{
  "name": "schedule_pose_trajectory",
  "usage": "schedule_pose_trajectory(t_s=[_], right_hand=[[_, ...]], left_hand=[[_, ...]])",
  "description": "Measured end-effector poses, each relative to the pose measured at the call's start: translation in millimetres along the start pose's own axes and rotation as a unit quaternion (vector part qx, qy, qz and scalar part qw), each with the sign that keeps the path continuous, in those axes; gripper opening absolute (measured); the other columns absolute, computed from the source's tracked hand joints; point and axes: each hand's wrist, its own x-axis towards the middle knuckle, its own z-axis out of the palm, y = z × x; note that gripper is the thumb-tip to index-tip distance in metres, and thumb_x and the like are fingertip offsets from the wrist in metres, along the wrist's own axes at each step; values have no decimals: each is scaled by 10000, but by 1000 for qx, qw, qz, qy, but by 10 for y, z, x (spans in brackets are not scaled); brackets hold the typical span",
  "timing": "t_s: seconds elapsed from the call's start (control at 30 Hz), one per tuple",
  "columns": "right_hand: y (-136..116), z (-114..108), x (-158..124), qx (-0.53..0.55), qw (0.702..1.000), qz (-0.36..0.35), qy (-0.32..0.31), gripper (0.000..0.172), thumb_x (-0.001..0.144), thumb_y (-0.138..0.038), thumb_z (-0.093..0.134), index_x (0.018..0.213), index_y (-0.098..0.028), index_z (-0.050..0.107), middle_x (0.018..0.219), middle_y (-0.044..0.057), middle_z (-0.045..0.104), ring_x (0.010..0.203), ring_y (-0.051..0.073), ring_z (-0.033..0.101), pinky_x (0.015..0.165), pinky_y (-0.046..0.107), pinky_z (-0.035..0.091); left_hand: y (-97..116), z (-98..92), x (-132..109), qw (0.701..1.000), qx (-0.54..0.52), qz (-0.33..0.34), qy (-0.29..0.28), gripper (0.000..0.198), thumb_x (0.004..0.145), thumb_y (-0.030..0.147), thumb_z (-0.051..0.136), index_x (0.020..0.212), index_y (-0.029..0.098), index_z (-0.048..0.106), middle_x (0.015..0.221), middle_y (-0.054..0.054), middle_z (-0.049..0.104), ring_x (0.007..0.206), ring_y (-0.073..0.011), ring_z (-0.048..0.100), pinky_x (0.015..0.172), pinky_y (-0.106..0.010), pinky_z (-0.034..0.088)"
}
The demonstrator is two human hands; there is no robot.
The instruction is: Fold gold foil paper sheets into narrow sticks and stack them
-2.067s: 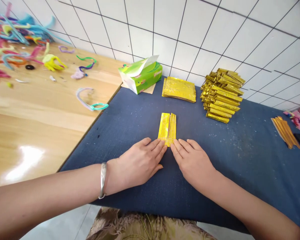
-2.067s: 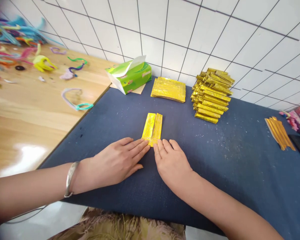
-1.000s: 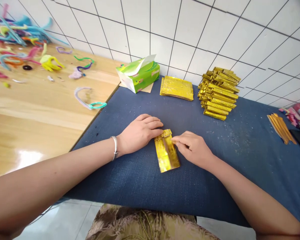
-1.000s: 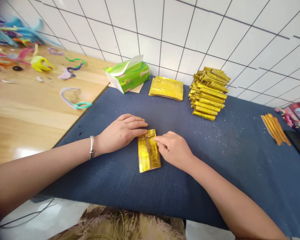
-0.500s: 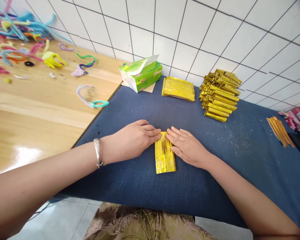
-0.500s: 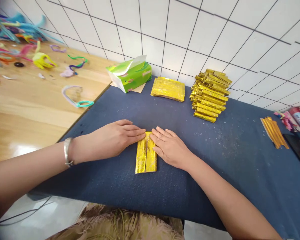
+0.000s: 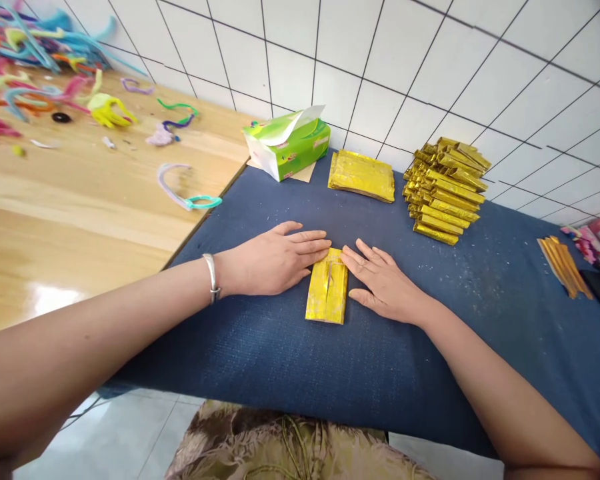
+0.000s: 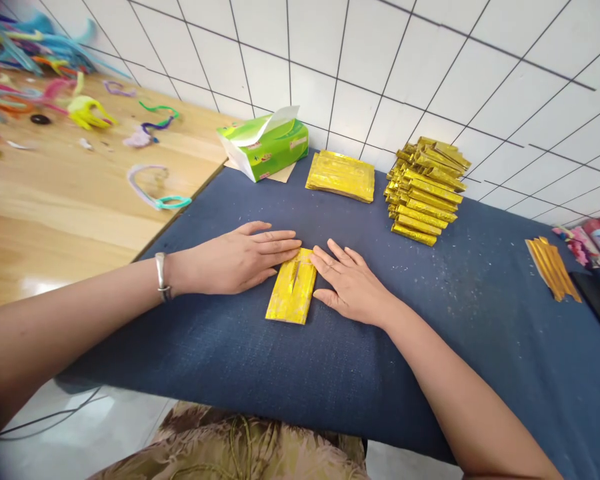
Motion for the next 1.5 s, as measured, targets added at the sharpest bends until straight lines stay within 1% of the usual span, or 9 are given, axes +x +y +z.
schedule_pose_trajectory(t_s=[0.13, 0.37, 0.57, 0.73, 0.87, 1.07, 1.2, 1.37, 1.5], right_hand=[[10, -16, -14, -12, 1000, -1, 0, 630, 914, -539, 289, 1451, -238, 152, 1509, 32, 193, 1402, 256, 47, 1102, 507, 183], [17, -61, -80, -26, 1000, 4, 15, 563, 917, -442, 375, 1430, -261, 233, 1482, 24, 276, 1391, 269, 131, 1074, 527, 236], [-4, -91, -102, -18, 999, -13, 25, 704, 864, -528, 442, 1446, -235, 176, 1474, 64, 295, 1387, 287, 140, 1062, 548, 246], [15, -69, -73, -21, 999, -5, 26, 819, 826, -615, 431, 1457, -195, 122, 1479, 81, 283, 1391, 309, 97, 1070, 556, 219], [55, -39, -27, -23, 999, 6, 36, 792, 850, -599, 395, 1458, -181, 106, 1485, 81, 268, 1394, 308, 69, 1070, 546, 217], [2, -38, -56, -42, 998, 7, 39, 744, 857, -570, 413, 1447, -193, 161, 1504, 73, 219, 1399, 282, 60, 1081, 514, 208], [-34, -63, -77, -33, 999, 0, 30, 757, 845, -582, 426, 1442, -189, 179, 1494, 79, 247, 1392, 289, 103, 1078, 515, 214], [13, -96, -60, -11, 1000, -7, 28, 859, 785, -642, 474, 1441, -170, 181, 1467, 112, 302, 1368, 309, 188, 1065, 528, 230], [-6, -68, -82, -13, 999, -9, 38, 835, 787, -618, 490, 1433, -176, 200, 1469, 118, 296, 1364, 314, 199, 1067, 539, 215]], left_hand=[[15, -18, -6, 1000, -5, 19, -15, 388, 933, 312, 346, 1267, 184, 496, 1355, -52, 480, 1245, -200, 417, 1022, -331, 273], [37, -82, -66, 999, -37, -11, -7, 481, 898, 354, 409, 1358, 217, 380, 1346, -43, 493, 1241, -199, 424, 1050, -352, 226], [123, -178, -107, 998, -42, -1, -36, 756, 786, 551, 512, 1406, 178, 290, 1408, -111, 402, 1296, -261, 353, 1073, -388, 185], [150, -118, -91, 998, -43, -30, -31, 879, 754, 644, 492, 1427, 145, 225, 1423, -151, 365, 1330, -282, 298, 1085, -411, 154], [88, -32, -64, 998, -45, -31, -22, 833, 775, 639, 468, 1430, 187, 219, 1462, -129, 301, 1354, -285, 246, 1080, -412, 162], [66, 11, -54, 999, -42, -23, -15, 740, 808, 610, 447, 1418, 238, 255, 1467, -107, 297, 1363, -298, 218, 1069, -431, 170], [84, 4, -58, 999, -40, -22, -6, 724, 804, 618, 448, 1405, 246, 291, 1461, -107, 310, 1354, -304, 238, 1064, -440, 180], [96, -12, -52, 999, -35, -21, 15, 700, 797, 601, 474, 1380, 237, 343, 1430, -115, 365, 1331, -308, 287, 1056, -452, 204], [119, -8, -43, 999, -34, -18, 30, 640, 806, 568, 487, 1347, 240, 390, 1411, -117, 392, 1319, -301, 313, 1044, -447, 238]])
